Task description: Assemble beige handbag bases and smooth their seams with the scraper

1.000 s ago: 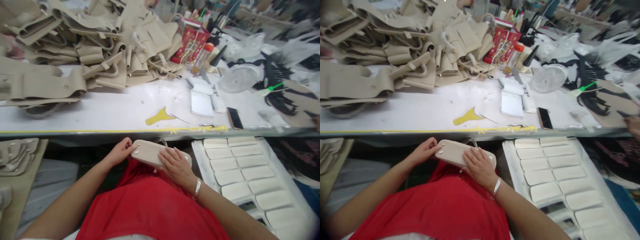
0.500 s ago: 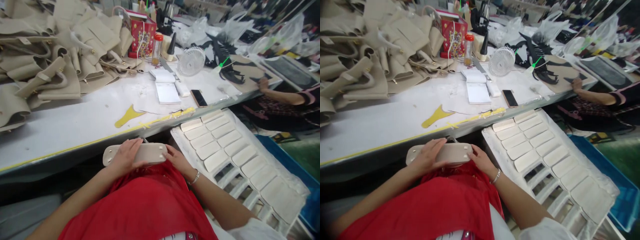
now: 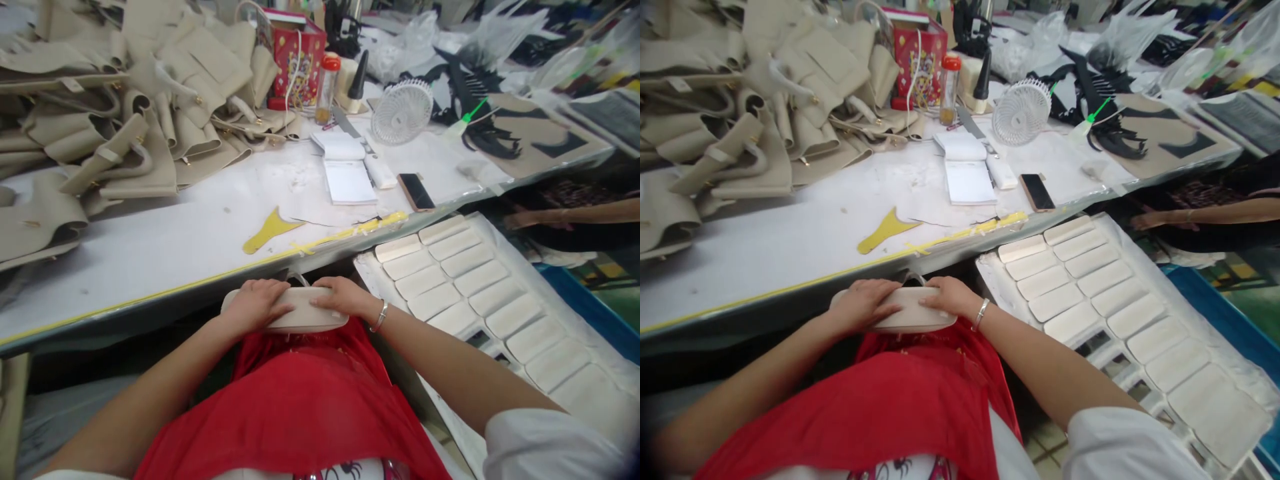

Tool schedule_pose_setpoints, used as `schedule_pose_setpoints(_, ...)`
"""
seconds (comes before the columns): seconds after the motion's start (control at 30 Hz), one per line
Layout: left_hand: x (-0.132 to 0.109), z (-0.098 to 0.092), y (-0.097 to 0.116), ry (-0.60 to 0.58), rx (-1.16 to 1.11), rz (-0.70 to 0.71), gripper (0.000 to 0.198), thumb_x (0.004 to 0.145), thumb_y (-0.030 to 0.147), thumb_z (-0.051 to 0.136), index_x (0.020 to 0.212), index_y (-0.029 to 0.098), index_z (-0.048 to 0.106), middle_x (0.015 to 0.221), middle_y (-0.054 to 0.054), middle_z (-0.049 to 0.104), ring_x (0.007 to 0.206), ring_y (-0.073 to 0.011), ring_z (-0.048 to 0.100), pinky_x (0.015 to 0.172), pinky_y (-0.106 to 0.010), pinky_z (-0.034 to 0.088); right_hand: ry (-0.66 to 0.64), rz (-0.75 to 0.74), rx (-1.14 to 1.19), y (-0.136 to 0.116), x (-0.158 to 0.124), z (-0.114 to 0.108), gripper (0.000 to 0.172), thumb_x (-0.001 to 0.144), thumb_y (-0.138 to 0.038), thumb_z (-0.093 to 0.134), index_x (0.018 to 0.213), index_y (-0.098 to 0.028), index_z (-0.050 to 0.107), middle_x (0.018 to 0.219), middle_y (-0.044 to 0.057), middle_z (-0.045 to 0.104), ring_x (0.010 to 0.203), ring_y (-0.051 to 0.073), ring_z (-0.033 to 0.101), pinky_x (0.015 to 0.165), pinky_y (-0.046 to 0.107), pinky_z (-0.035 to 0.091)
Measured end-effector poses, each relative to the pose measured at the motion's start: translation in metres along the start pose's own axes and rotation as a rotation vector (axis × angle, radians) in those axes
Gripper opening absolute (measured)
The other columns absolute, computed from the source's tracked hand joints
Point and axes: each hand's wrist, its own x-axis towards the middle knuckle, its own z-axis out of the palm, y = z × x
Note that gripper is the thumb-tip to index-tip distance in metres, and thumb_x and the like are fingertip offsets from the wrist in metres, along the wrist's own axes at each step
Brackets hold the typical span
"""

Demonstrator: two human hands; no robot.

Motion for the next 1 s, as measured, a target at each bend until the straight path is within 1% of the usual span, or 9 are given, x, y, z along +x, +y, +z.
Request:
schedule_pose_setpoints(0.1, -0.007, -0.017, -0.025, -0.085, -0.097, -0.063, 0.045, 0.083, 0.051, 0.044, 0.118, 0.026, 0.057, 0.12, -0.005, 0.059, 0.107, -0.0246, 0.054, 0.092, -0.033, 0.036, -0.023, -0.049, -0.214, -0.021, 0.017, 0.005, 0.034, 0.073, -0.048, 0.06, 0.092, -0.021, 0.068, 0.085, 0.003, 0.068, 0.077, 0.019, 0.06, 0.063, 0.024, 0.042)
schedule_pose_setpoints(0.27, -0.026, -0.033, -0.054, -0.121, -0.393, -0.165, 0.042, 0.076, 0.049, 0.053, 0.111, 0.029, 0.063, 0.111, 0.001, 0.064, 0.098, -0.0226, 0.058, 0.083, -0.025, 0.041, 0.001, -0.093, -0.45, -0.049, 0.026, 0.015, 0.04, 0.078, -0.056, 0.051, 0.09, -0.023, 0.069, 0.085, 0.004, 0.068, 0.074, 0.02, 0.06, 0.059, 0.026, 0.038)
schedule_pose_setpoints(0.33, -0.036, -0.035, -0.062, -0.113, -0.495, -0.199, 0.043, 0.073, 0.048, 0.056, 0.111, 0.027, 0.063, 0.108, 0.001, 0.066, 0.096, -0.022, 0.059, 0.084, -0.024, 0.041, 0.003, -0.08, -0.478, -0.045, 0.018, 0.01, 0.039, 0.079, -0.055, 0.051, 0.093, -0.024, 0.068, 0.088, 0.004, 0.068, 0.078, 0.021, 0.061, 0.062, 0.026, 0.039)
schedule_pose_setpoints(0.43, -0.049, -0.034, -0.07, -0.125, -0.568, -0.201, 0.05, 0.073, 0.048, 0.056, 0.116, 0.023, 0.059, 0.109, 0.0, 0.064, 0.098, -0.0227, 0.058, 0.086, -0.027, 0.042, -0.001, -0.005, -0.491, -0.027, -0.002, -0.004, 0.04, 0.075, -0.05, 0.058, 0.101, -0.021, 0.065, 0.096, 0.007, 0.067, 0.084, 0.023, 0.061, 0.066, 0.026, 0.041)
schedule_pose_setpoints(0.57, -0.05, -0.025, -0.06, -0.075, -0.4, -0.187, 0.068, 0.066, 0.049, 0.063, 0.125, 0.019, 0.05, 0.125, -0.007, 0.054, 0.111, -0.0267, 0.051, 0.096, -0.033, 0.038, 0.021, 0.03, -0.594, -0.014, -0.021, -0.01, 0.055, 0.068, -0.05, 0.065, 0.112, -0.018, 0.059, 0.105, 0.012, 0.063, 0.092, 0.027, 0.059, 0.073, 0.03, 0.043)
schedule_pose_setpoints(0.67, -0.038, -0.017, -0.043, -0.035, -0.211, -0.183, 0.073, 0.064, 0.05, 0.064, 0.127, 0.017, 0.048, 0.133, -0.011, 0.047, 0.119, -0.0299, 0.044, 0.101, -0.038, 0.033, 0.058, -0.032, -0.687, -0.027, -0.013, 0.006, 0.063, 0.063, -0.056, 0.067, 0.114, -0.019, 0.057, 0.108, 0.013, 0.061, 0.096, 0.029, 0.058, 0.079, 0.035, 0.042)
schedule_pose_setpoints(0.77, -0.027, -0.013, -0.032, -0.051, -0.134, -0.194, 0.072, 0.064, 0.052, 0.062, 0.127, 0.018, 0.049, 0.134, -0.01, 0.045, 0.12, -0.0307, 0.043, 0.102, -0.039, 0.032, 0.04, -0.081, -0.687, -0.051, 0.004, 0.03, 0.068, 0.06, -0.062, 0.066, 0.112, -0.02, 0.056, 0.106, 0.012, 0.062, 0.096, 0.03, 0.058, 0.081, 0.039, 0.042)
schedule_pose_setpoints(0.9, -0.028, -0.013, -0.033, -0.059, -0.129, -0.198, 0.077, 0.064, 0.054, 0.06, 0.129, 0.015, 0.046, 0.135, -0.012, 0.043, 0.121, -0.0312, 0.041, 0.102, -0.039, 0.032, -0.001, -0.11, -0.635, -0.069, 0.016, 0.043, 0.069, 0.059, -0.063, 0.065, 0.114, -0.022, 0.055, 0.108, 0.011, 0.062, 0.096, 0.031, 0.058, 0.081, 0.042, 0.043)
schedule_pose_setpoints(1.0, -0.041, -0.014, -0.042, -0.036, -0.187, -0.242, 0.079, 0.065, 0.054, 0.06, 0.13, 0.013, 0.044, 0.136, -0.013, 0.042, 0.123, -0.0304, 0.04, 0.103, -0.038, 0.031, 0.005, -0.101, -0.603, -0.054, 0.009, 0.03, 0.063, 0.064, -0.062, 0.062, 0.115, -0.025, 0.056, 0.106, 0.01, 0.063, 0.096, 0.03, 0.059, 0.08, 0.04, 0.043)
